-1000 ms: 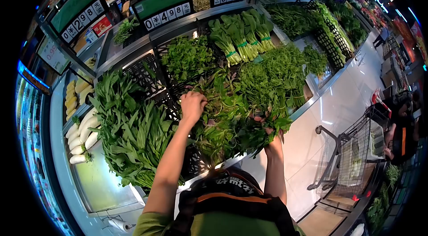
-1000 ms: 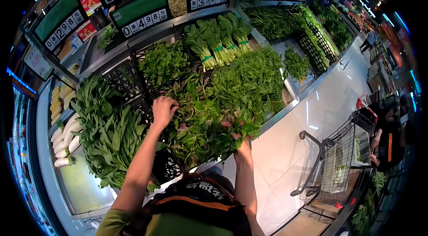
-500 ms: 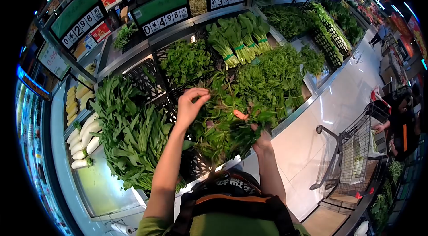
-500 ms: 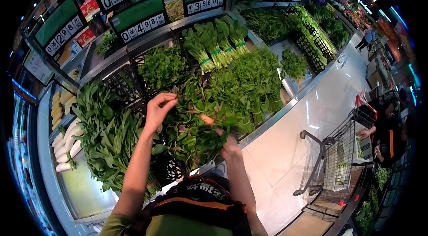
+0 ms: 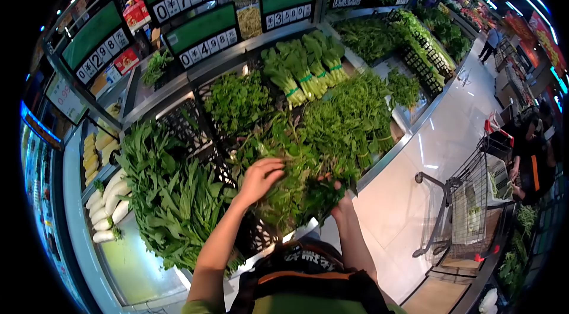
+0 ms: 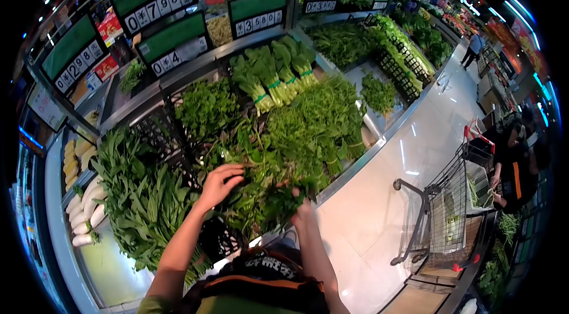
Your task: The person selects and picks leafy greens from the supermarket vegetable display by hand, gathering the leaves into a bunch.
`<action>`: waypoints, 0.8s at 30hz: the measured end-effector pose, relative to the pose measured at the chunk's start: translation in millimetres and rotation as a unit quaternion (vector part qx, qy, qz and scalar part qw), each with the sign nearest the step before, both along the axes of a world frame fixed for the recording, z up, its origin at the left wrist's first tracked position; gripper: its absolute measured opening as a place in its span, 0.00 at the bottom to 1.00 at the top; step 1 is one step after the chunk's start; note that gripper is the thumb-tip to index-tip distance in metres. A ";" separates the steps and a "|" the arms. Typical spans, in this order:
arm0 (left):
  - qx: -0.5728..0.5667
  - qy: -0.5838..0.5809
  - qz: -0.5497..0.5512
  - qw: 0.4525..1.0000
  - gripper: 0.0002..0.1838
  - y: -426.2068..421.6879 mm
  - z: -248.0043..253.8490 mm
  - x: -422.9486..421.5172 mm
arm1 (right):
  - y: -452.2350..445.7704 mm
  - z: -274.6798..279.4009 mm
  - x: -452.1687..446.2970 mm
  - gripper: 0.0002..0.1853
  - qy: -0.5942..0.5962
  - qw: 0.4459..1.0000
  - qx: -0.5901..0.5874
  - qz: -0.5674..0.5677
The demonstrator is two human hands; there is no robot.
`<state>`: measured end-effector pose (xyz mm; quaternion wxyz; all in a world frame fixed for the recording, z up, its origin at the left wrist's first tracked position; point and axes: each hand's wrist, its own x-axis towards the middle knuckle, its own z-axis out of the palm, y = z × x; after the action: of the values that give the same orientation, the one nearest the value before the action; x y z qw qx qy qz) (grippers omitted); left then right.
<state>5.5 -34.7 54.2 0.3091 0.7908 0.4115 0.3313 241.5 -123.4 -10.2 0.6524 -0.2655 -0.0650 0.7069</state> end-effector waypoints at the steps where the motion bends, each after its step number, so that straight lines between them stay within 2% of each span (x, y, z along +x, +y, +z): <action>1: 0.000 -0.007 0.034 0.999 0.12 16.9 -4.6 -4.8 | -0.2 2.9 1.0 0.23 -0.011 1.000 -0.001 -0.015; 3: 0.056 0.004 0.072 0.996 0.11 47.7 -13.6 -10.0 | -3.8 8.4 3.4 0.24 -0.029 0.999 0.036 -0.012; 5: 0.079 0.121 0.054 0.988 0.12 60.4 -22.3 -14.1 | -7.1 18.9 3.0 0.24 -0.034 0.997 0.062 -0.015; 6: 0.006 0.290 -0.010 0.957 0.13 62.0 -18.9 -10.3 | -10.0 21.5 5.0 0.24 -0.038 0.996 0.074 -0.018; 7: -0.066 0.448 -0.075 0.889 0.14 60.6 -15.7 -7.8 | -16.7 19.4 7.2 0.24 -0.051 0.996 0.068 -0.023; 8: -0.104 0.452 -0.107 0.879 0.16 61.6 -44.1 -15.3 | -15.9 17.1 10.9 0.24 -0.063 0.995 0.070 -0.028; 9: -0.114 0.395 -0.140 0.901 0.15 55.4 -32.2 -20.5 | -13.3 18.4 12.7 0.24 -0.075 0.994 0.072 -0.031; 11: -0.160 0.284 -0.093 0.941 0.13 72.9 -48.5 -31.2 | -14.7 20.1 13.7 0.24 -0.086 0.994 0.052 -0.036; 12: -0.123 0.238 -0.001 0.963 0.11 76.7 -46.8 -30.2 | -14.8 19.8 13.8 0.24 -0.084 0.995 0.050 -0.039; 13: -0.133 0.186 0.071 0.971 0.11 80.4 -44.9 -28.8 | -16.6 20.0 14.3 0.24 -0.081 0.995 0.046 -0.042; 16: -0.165 0.185 0.236 0.940 0.13 96.2 -49.0 -14.3 | -16.6 21.7 9.6 0.24 -0.065 0.995 0.060 -0.043; 19: -0.153 0.254 0.278 0.913 0.15 99.9 -55.6 2.9 | -17.9 29.2 5.9 0.23 -0.103 0.992 0.056 -0.041; 20: -0.192 0.234 0.278 0.912 0.16 101.4 -57.8 7.1 | -17.7 30.1 5.3 0.24 -0.108 0.992 0.048 -0.035; 22: -0.128 0.187 0.299 0.927 0.14 100.6 -71.9 9.4 | -17.8 31.5 8.3 0.24 -0.119 0.992 0.034 -0.024; 24: -0.097 0.147 0.315 0.933 0.10 97.8 -72.6 8.5 | -19.8 25.5 13.3 0.31 -0.141 0.989 0.042 -0.020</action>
<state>13.9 63.0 -18.4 0.1995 0.6266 0.7106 0.2502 254.8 -143.2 15.3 0.6610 -0.3366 -0.1806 0.6458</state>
